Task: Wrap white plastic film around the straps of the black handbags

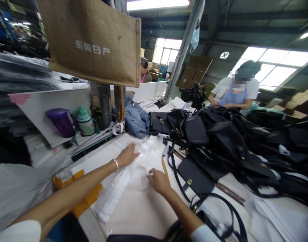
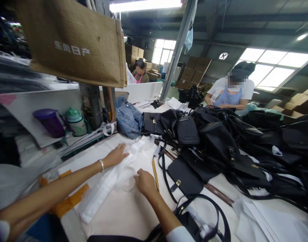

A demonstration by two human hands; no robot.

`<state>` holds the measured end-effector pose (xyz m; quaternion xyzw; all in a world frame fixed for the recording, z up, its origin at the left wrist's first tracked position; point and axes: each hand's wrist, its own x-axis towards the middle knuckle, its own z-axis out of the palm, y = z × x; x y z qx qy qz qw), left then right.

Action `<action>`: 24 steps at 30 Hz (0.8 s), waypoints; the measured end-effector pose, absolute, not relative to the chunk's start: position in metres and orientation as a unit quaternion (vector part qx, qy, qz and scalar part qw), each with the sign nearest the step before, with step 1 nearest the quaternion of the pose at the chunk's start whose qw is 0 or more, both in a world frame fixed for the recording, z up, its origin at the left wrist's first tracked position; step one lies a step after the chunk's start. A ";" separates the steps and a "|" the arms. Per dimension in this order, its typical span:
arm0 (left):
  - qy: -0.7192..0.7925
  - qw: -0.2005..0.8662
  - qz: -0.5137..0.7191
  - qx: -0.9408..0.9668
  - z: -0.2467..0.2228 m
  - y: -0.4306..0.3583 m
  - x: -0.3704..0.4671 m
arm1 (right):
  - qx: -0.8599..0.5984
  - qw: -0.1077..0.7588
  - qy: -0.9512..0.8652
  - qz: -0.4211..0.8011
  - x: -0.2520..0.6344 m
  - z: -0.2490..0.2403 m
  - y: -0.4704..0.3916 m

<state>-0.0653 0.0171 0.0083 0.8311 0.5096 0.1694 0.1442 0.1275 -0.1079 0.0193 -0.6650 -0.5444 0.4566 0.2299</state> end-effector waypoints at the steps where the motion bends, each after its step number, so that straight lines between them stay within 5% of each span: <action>1: 0.509 0.142 0.181 0.829 0.009 0.006 -0.073 | -0.668 0.235 -0.562 0.427 0.132 0.026 -0.114; 11: 0.576 0.166 0.144 0.788 0.017 -0.116 -0.130 | -0.470 0.045 -0.871 0.136 0.101 0.028 -0.173; 16: 0.555 0.188 0.201 0.785 0.041 -0.124 -0.135 | -0.512 0.201 -0.813 0.192 0.112 0.032 -0.183; 19: 0.535 0.385 0.285 0.695 0.057 -0.125 -0.124 | -0.542 0.279 -0.752 0.251 0.124 0.035 -0.193; 24: 0.471 0.662 0.259 0.522 0.068 -0.133 -0.102 | -0.473 0.175 -0.789 0.352 0.132 0.044 -0.214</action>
